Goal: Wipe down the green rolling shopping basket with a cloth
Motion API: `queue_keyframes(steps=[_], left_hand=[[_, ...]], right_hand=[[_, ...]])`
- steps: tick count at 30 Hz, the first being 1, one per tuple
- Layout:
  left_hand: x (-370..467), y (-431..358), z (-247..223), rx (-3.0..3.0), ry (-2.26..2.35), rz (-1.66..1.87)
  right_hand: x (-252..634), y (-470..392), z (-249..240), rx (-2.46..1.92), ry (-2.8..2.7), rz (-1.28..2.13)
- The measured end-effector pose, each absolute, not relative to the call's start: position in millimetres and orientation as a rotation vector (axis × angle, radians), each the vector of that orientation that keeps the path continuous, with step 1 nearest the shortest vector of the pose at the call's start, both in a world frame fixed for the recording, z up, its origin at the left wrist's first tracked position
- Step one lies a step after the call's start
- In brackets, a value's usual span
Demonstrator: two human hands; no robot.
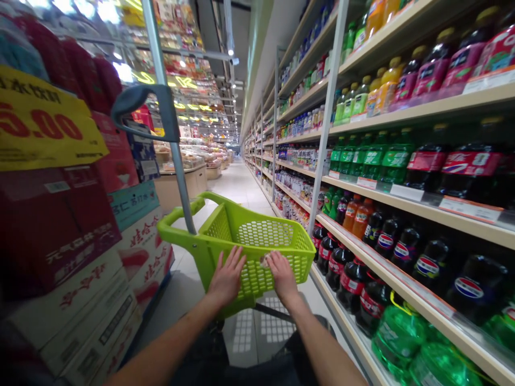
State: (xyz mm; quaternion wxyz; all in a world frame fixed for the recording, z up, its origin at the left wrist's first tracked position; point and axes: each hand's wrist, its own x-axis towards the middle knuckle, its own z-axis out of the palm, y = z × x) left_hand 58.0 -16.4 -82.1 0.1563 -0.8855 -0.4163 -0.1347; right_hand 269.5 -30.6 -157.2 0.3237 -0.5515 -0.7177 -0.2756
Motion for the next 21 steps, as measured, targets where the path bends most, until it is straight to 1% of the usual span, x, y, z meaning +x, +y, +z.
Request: queue_keyframes(steps=[2,4,8,10,14,16,18,21], left_hand=[[52.2,-14.9,-83.2,-2.522,-1.188,-0.382],[46.5,-13.1,-85.0,-2.515,-1.185,-0.388],[40.3,-13.0,-87.4,-2.506,-1.199,-0.411],[38.4,-14.4,-87.8,-2.5,-1.209,-0.419],[29.2,-14.5,-88.8,-2.486,-1.202,-0.418],[22.4,-13.0,-89.2,-2.467,-1.201,-0.424],[16.8,-12.1,-88.9,-2.448,-1.214,-0.433],[12.5,-13.2,-87.9,-2.448,-1.239,-0.43]], right_hand=[[264.0,-34.9,-172.0,-1.469,-1.985,-0.68],[256.9,-35.8,-173.0,-1.452,-1.998,-0.674],[241.5,-22.4,-137.8,-1.378,-1.872,-0.73],[235.4,-18.2,-132.3,-1.38,-1.862,-0.728],[227.0,-28.3,-166.5,-1.376,-2.014,-0.653],[221.7,-31.9,-175.5,-1.388,-2.05,-0.614],[213.6,-29.0,-163.6,-1.395,-2.018,-0.622],[200.7,-17.1,-130.5,-1.366,-1.927,-0.68]])
